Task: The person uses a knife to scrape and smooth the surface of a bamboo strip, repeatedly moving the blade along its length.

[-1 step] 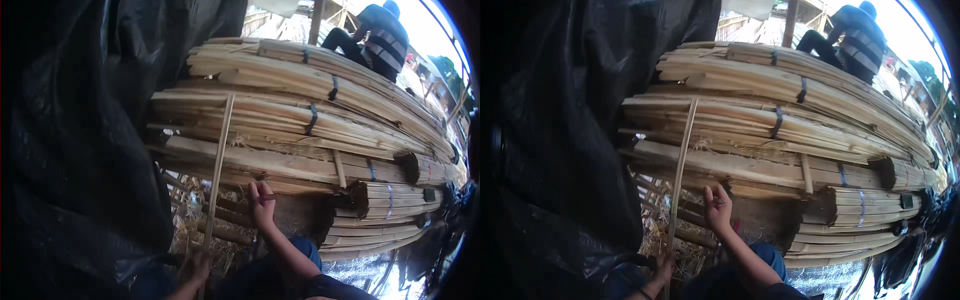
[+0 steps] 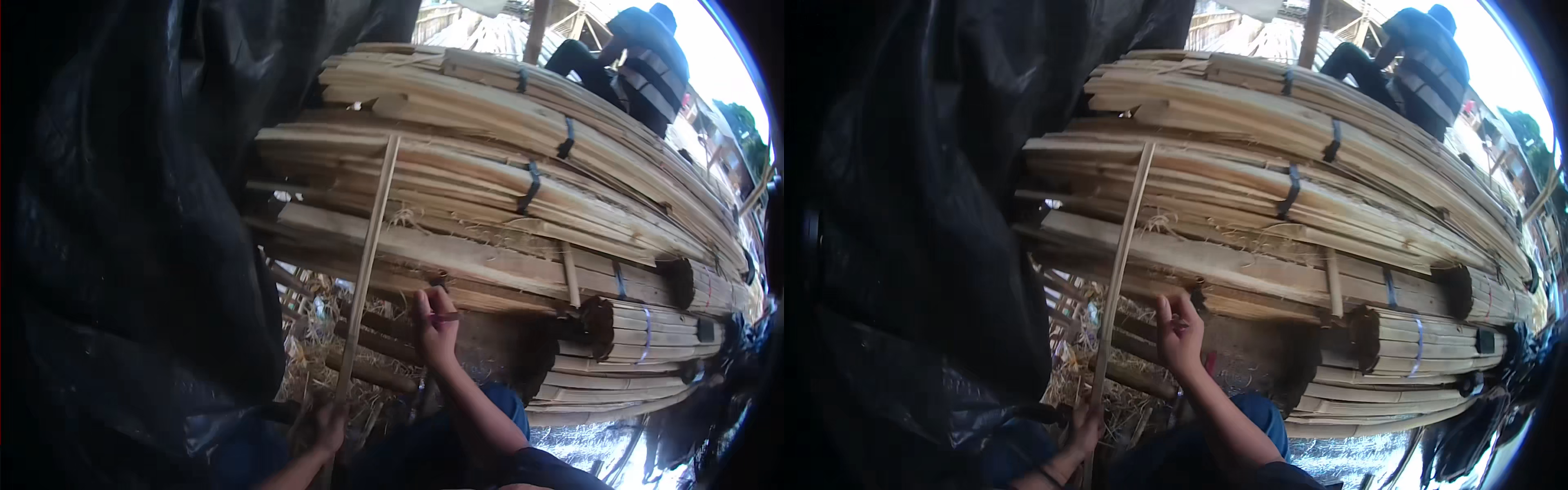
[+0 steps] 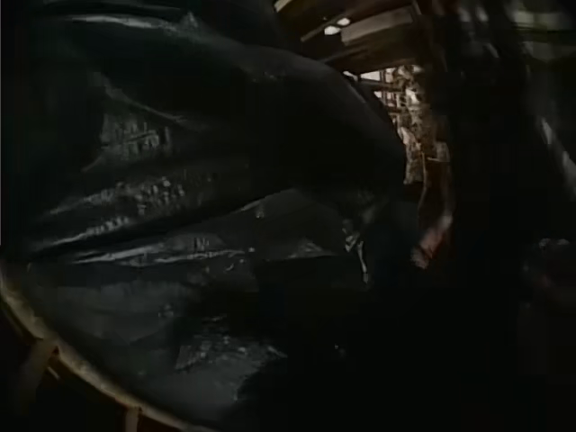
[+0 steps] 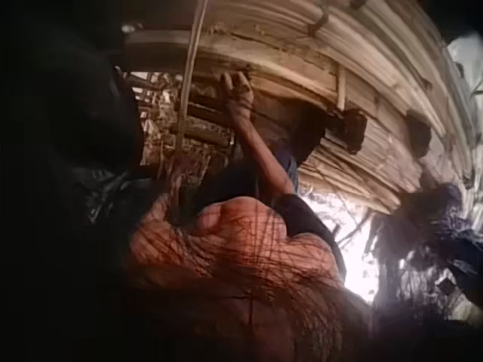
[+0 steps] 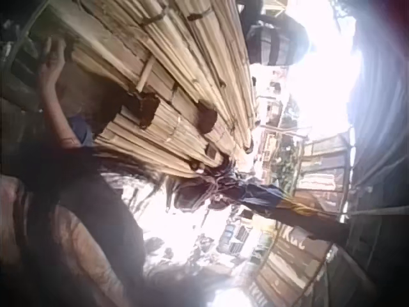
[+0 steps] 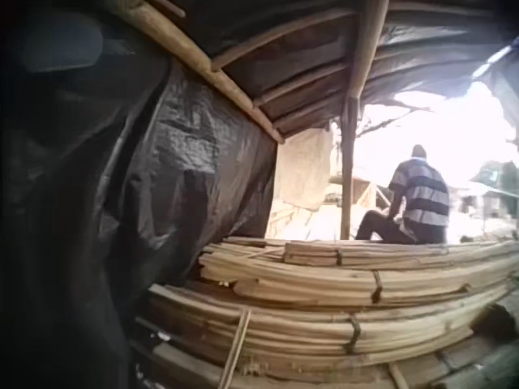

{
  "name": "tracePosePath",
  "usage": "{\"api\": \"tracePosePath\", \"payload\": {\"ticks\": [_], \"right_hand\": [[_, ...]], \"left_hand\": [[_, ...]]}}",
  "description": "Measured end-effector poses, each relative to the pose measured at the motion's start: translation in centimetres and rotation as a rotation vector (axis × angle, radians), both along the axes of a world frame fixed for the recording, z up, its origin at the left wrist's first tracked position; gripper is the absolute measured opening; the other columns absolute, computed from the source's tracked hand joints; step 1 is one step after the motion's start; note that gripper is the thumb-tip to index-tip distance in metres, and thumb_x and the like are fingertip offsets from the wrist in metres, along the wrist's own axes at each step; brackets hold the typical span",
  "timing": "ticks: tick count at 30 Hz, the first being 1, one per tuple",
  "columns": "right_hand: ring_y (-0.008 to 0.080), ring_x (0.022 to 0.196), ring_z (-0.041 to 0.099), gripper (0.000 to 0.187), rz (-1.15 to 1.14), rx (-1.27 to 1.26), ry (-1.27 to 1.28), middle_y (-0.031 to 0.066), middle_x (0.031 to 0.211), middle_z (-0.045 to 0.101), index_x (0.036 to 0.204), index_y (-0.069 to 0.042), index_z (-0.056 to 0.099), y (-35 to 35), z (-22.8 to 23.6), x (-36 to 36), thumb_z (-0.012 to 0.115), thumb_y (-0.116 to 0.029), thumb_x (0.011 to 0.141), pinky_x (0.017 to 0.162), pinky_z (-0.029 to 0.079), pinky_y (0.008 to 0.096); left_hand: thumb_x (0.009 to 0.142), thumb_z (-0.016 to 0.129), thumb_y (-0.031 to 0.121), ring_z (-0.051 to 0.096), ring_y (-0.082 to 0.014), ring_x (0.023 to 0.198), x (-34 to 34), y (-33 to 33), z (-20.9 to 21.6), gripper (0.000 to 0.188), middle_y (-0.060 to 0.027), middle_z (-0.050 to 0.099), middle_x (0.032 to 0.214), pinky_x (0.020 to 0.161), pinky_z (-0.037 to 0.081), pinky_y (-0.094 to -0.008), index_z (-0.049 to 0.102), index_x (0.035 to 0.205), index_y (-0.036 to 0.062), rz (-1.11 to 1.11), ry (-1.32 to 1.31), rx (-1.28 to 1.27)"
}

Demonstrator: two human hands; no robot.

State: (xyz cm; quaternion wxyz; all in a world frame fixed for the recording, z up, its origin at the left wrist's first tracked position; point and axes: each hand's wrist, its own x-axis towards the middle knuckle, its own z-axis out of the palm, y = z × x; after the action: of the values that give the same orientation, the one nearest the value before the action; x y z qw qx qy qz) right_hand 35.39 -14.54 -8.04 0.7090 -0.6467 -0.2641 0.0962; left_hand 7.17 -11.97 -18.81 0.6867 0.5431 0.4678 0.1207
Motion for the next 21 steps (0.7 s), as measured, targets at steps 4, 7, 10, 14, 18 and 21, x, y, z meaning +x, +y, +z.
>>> {"api": "tracePosePath", "payload": {"ticks": [4,7,10,14,18,21], "right_hand": [[0.0227,0.056,0.05,0.024,0.087,-0.49,-0.184,0.0132,0.064,0.05,0.079,-0.003,0.055,1.4,-1.8,1.0,0.063,-0.022,0.092,0.054,0.042,0.032],[0.0352,0.068,0.06,0.024,0.201,-0.708,-0.42,0.0146,0.068,0.059,0.076,-0.006,0.055,1.3,-2.3,0.0,0.062,-0.024,0.09,0.059,0.047,0.0421],[0.0361,0.066,0.059,0.019,0.395,-0.75,-0.621,0.0138,0.062,0.054,0.077,-0.006,0.056,1.0,-2.9,-1.0,0.061,-0.017,0.091,0.063,0.048,0.0379],[0.0363,0.072,0.059,0.015,0.563,-0.732,-0.481,0.014,0.073,0.058,0.08,-0.007,0.052,0.3,-3.7,-1.0,0.066,-0.012,0.078,0.069,0.048,0.0421],[0.0326,0.078,0.062,0.018,0.596,-0.774,-0.559,0.0123,0.08,0.06,0.085,-0.007,0.054,0.7,-4.0,-1.6,0.065,-0.016,0.075,0.068,0.047,0.0427],[0.0353,0.07,0.06,0.013,0.392,-0.908,-0.656,0.0152,0.072,0.059,0.079,-0.006,0.053,0.8,-4.5,-0.8,0.063,-0.012,0.073,0.063,0.049,0.0463]], "left_hand": [[0.097,0.055,0.033,0.04,-0.0059,0.058,0.2,0.4,0.2,0.033,0.0045,0.044,0.063,0.053,0.034,-0.0272,0.055,0.077,0.0069,-0.08,0.012,0.056],[0.097,0.056,0.029,0.04,-0.0058,0.058,0.3,1.1,0.5,0.028,0.0047,0.043,0.062,0.052,0.034,-0.027,0.056,0.084,0.004,-0.068,0.106,-0.004],[0.097,0.057,0.03,0.045,-0.0065,0.059,0.6,1.1,1.7,0.029,0.0023,0.048,0.062,0.053,0.038,-0.0273,0.06,0.09,0.0014,-0.089,0.07,-0.008],[0.096,0.058,0.033,0.054,-0.0111,0.06,0.4,0.5,1.1,0.034,-0.0041,0.058,0.066,0.057,0.043,-0.0294,0.062,0.095,-0.0001,-0.163,0.093,0.068],[0.096,0.056,0.039,0.062,-0.0199,0.063,-0.3,0.3,0.3,0.039,-0.0118,0.064,0.069,0.06,0.047,-0.0341,0.063,0.095,0.0003,-0.211,0.204,0.143],[0.096,0.055,0.04,0.062,-0.0213,0.062,1.0,0.2,0.8,0.039,-0.0115,0.064,0.068,0.059,0.047,-0.0355,0.063,0.093,0.0009,-0.238,0.171,0.143]]}}
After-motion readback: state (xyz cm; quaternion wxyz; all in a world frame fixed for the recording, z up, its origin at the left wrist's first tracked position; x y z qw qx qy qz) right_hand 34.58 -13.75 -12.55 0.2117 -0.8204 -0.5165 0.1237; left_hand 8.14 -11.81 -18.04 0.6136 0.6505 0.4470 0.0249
